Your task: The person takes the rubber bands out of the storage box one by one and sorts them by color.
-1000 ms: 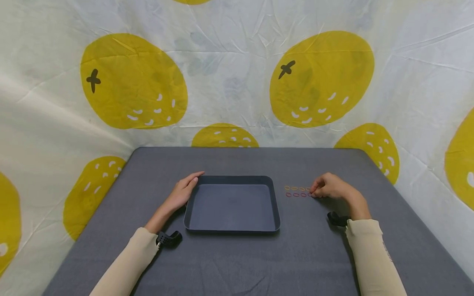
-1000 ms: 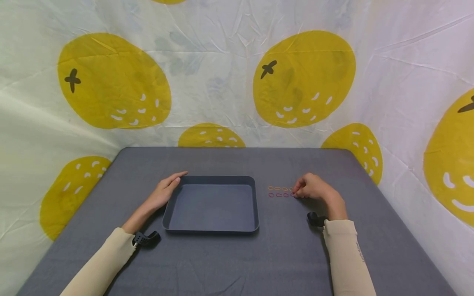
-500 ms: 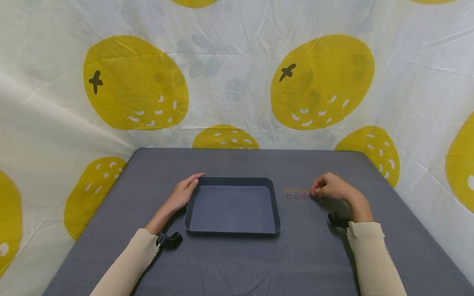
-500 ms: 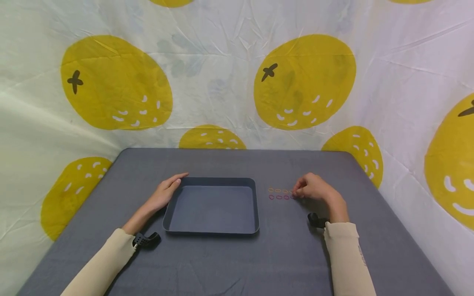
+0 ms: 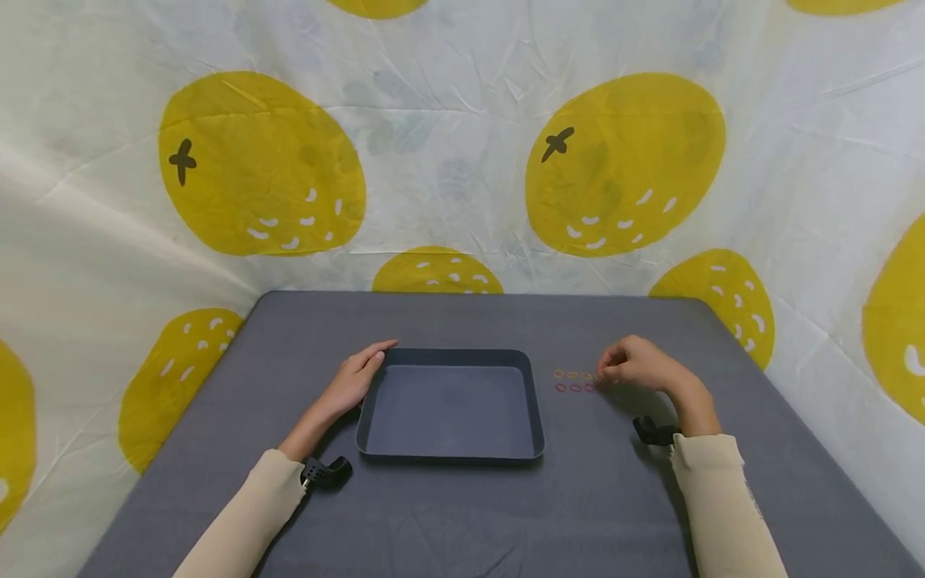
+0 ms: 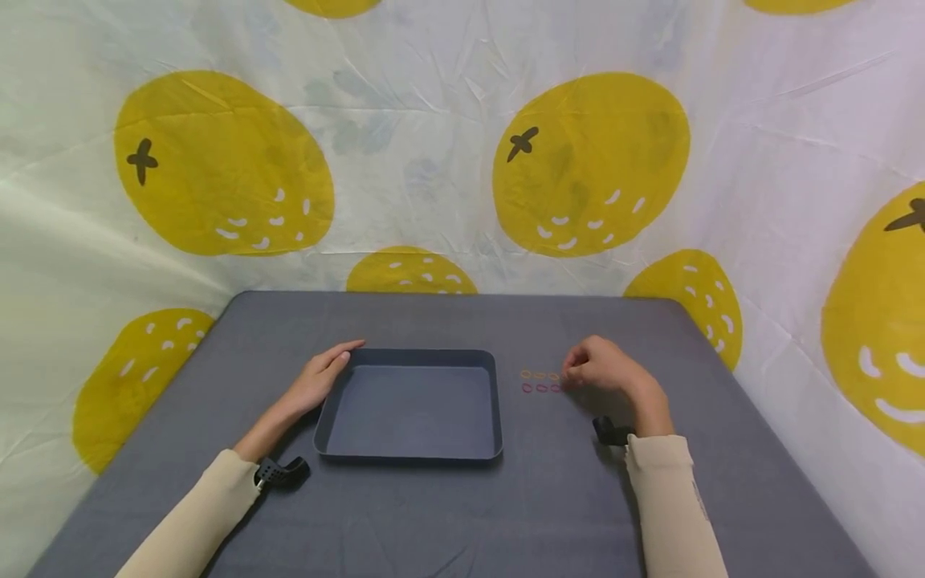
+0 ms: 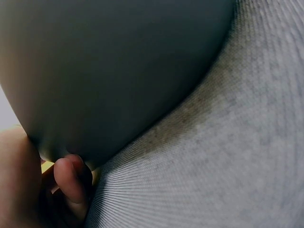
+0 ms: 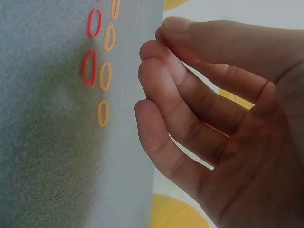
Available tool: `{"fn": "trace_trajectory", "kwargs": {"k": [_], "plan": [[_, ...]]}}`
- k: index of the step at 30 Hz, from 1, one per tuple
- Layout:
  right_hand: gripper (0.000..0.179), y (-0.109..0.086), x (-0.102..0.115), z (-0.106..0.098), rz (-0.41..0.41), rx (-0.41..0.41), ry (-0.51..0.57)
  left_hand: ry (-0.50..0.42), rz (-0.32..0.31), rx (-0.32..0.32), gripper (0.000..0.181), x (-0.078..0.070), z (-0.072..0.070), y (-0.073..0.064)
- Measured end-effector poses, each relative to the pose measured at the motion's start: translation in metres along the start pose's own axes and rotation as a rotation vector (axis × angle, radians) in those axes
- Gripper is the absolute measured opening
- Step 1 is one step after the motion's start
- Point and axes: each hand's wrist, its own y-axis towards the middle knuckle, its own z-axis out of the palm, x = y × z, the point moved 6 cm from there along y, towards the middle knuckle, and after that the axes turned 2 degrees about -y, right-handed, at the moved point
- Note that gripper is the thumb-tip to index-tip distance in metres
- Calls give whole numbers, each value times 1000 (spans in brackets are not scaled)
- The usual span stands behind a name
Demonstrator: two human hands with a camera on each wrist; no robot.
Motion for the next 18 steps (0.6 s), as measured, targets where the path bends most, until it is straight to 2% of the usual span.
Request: {"fn": "trace_trajectory", "kwargs": {"k": [18], "plan": [[13,3,16,2,-24,19,-33,18,22,-13,44,-2,0,0]]}}
